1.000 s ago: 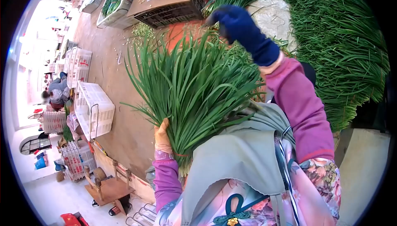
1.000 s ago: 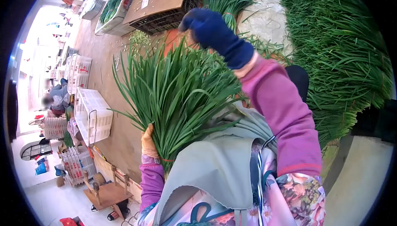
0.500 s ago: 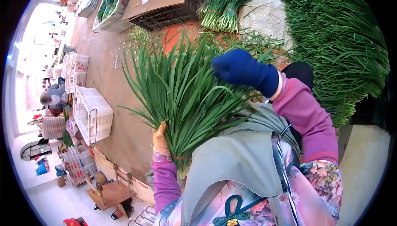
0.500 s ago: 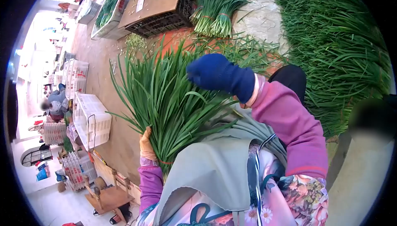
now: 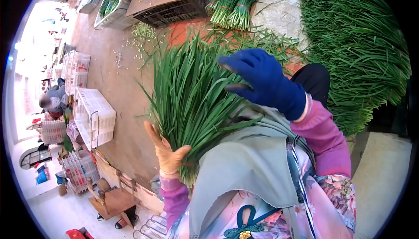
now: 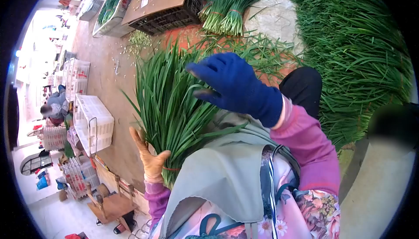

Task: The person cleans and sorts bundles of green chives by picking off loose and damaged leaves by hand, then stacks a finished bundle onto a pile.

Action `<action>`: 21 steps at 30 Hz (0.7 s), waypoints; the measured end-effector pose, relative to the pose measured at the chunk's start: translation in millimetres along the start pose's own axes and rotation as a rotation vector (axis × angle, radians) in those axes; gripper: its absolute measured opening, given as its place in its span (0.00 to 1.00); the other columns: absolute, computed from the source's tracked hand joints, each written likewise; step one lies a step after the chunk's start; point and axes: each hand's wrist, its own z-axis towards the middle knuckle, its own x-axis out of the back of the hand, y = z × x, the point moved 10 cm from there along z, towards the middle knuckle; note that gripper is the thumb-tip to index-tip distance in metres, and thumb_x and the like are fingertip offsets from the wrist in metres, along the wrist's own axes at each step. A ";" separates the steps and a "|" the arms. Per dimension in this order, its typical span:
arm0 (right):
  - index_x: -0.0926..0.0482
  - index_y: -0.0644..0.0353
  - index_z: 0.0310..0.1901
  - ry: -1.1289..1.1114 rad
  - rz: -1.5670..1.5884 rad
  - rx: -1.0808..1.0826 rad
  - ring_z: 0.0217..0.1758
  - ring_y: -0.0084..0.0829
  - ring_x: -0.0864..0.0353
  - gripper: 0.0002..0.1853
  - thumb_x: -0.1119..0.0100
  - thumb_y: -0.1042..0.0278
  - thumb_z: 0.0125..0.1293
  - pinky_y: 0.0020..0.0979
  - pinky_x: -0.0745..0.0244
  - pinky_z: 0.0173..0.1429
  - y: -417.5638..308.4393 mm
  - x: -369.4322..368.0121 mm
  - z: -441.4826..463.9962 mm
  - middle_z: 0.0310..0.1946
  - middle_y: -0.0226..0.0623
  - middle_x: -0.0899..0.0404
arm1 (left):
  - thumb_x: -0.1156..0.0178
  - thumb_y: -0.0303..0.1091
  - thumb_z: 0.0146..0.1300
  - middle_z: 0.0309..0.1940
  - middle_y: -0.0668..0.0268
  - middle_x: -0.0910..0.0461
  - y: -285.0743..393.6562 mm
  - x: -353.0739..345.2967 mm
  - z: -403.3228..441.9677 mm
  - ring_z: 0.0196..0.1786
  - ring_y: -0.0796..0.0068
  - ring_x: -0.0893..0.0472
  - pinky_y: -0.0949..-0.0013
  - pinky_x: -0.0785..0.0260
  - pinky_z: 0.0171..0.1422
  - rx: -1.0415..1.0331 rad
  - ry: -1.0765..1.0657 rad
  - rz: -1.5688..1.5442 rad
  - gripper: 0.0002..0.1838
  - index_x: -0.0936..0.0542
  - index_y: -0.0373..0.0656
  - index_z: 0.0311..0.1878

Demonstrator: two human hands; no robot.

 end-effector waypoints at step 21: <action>0.28 0.53 0.52 -0.191 0.005 0.360 0.43 0.39 0.26 0.20 0.52 0.63 0.56 0.47 0.32 0.50 -110.9 -149.0 -19.3 0.35 0.40 0.27 | 0.40 0.21 0.55 0.42 0.64 0.21 -75.2 31.3 63.4 0.40 0.75 0.22 0.72 0.28 0.47 0.307 0.099 -0.050 0.19 0.27 0.36 0.52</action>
